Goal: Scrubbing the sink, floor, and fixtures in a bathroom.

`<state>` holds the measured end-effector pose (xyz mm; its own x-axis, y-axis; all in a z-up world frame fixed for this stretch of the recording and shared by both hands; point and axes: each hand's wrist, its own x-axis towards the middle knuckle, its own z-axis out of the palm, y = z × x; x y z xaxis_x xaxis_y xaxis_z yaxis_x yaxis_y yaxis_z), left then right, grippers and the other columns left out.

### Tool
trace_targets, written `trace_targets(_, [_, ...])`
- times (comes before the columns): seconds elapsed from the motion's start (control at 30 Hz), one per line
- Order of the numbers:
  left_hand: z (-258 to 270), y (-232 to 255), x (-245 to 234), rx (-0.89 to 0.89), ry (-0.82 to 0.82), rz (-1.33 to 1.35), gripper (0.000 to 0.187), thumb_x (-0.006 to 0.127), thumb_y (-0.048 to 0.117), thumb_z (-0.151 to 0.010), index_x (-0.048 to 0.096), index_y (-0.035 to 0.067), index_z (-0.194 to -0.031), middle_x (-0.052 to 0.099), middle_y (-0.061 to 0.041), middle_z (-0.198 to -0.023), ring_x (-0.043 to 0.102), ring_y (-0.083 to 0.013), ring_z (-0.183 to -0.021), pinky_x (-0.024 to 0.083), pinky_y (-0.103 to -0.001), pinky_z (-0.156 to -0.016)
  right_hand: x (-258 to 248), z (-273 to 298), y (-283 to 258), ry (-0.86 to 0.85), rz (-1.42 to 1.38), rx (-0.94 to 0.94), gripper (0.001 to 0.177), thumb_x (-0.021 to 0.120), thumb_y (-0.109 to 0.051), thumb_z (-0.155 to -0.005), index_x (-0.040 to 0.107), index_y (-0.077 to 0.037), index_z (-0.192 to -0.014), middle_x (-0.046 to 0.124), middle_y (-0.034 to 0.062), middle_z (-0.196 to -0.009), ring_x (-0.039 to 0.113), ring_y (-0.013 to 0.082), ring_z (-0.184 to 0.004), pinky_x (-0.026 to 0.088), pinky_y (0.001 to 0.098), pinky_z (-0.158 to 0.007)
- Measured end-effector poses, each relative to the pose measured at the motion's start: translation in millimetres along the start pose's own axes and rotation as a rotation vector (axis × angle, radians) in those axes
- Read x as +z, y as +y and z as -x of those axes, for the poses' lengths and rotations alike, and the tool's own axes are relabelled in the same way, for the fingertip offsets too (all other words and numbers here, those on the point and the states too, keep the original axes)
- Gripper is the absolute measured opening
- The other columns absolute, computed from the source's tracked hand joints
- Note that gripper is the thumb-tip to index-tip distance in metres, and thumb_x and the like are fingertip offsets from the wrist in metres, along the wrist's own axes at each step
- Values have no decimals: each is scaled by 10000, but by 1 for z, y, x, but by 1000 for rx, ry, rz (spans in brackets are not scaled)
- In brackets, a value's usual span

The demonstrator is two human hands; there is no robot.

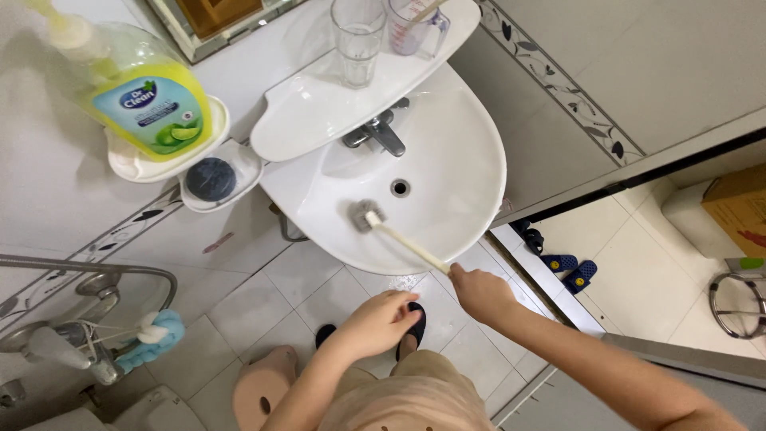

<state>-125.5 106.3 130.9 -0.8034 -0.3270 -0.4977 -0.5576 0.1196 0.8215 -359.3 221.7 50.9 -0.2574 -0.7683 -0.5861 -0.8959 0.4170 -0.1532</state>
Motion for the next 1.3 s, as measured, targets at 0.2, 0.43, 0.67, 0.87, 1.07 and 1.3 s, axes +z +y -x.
trace_targets(0.2, [33,-56,-20,-114,88,188,397,636,293,-972,643,97,-1317,711,-77,-966,636,-188,-825,535,-312,-788,35,-113,85,143,709,-30,444,556,-127,-996,474,51,-1394,713,92,-989,730,184,-665,580,298,-491])
trace_targets(0.43, [49,-94,-15,-72,234,288,364,650,280,-960,654,101,-1277,700,-56,-937,650,-164,-810,553,-314,-734,79,-111,53,48,693,-176,500,497,-186,-1024,392,54,-1450,709,201,-1080,733,216,-772,584,351,-549])
trace_targets(0.67, [57,-83,-23,-118,241,302,357,632,282,-966,654,114,-1280,714,-41,-928,643,-147,-772,553,-308,-722,90,-122,71,-10,611,-219,378,408,-143,-1035,452,52,-1356,684,245,-1076,752,237,-740,589,347,-534])
trace_targets(0.87, [59,-81,-21,-159,229,311,333,616,270,-984,664,121,-1278,706,-31,-928,648,-137,-777,557,-299,-734,58,-112,73,54,367,84,374,338,-261,-1125,518,57,-1207,734,194,-819,739,270,-627,569,359,-480])
trace_targets(1.07, [58,-97,-16,-85,281,446,317,584,173,-971,668,104,-1268,676,-23,-900,643,-128,-768,575,-281,-735,54,-88,63,195,325,-62,423,372,-362,-1101,560,3,-994,707,159,-665,722,293,-584,584,413,-500])
trace_targets(1.3, [72,-117,-13,-55,345,437,281,583,173,-996,688,106,-1248,679,-11,-823,589,-101,-730,526,-262,-666,86,-51,10,56,93,41,405,384,-373,-1072,573,-33,-962,704,178,-681,724,327,-602,571,456,-535])
